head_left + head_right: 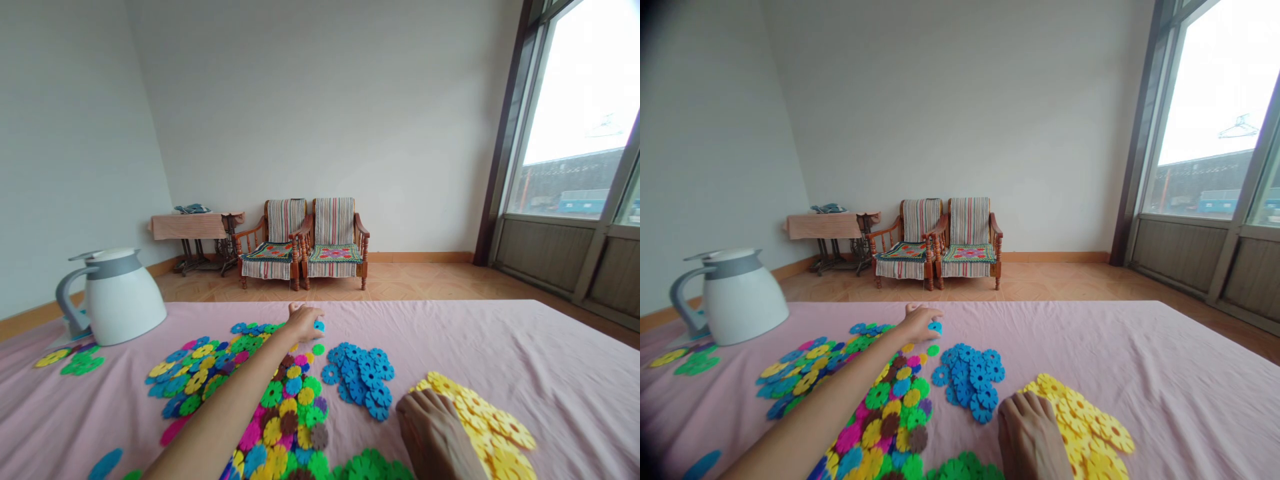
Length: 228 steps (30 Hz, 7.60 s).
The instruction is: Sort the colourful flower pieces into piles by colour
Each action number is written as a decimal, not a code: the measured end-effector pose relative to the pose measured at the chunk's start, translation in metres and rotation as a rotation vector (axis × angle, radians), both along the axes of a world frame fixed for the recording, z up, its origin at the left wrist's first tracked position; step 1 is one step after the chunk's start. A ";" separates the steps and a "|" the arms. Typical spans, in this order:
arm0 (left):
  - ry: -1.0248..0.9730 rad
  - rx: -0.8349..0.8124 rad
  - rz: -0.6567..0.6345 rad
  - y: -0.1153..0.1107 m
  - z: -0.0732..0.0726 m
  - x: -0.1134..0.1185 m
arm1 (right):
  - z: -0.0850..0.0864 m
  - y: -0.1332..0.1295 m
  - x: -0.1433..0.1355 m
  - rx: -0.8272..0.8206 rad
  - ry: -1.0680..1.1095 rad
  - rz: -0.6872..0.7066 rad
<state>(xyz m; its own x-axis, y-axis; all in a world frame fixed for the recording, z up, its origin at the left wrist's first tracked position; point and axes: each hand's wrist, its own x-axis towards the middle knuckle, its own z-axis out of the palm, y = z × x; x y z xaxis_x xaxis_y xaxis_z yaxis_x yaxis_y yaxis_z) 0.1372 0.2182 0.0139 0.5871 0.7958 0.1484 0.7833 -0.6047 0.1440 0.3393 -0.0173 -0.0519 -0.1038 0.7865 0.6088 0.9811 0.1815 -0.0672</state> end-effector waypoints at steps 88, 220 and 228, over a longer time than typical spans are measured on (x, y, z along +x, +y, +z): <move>-0.242 -0.012 0.154 -0.135 -0.018 -0.140 | 0.007 -0.009 -0.003 -0.152 0.044 -0.003; -0.240 -0.107 0.197 0.023 -0.008 -0.057 | -0.005 0.003 0.006 0.035 -0.181 0.151; -0.135 -0.227 0.177 0.031 -0.018 -0.054 | -0.001 0.002 0.005 0.043 -0.196 0.147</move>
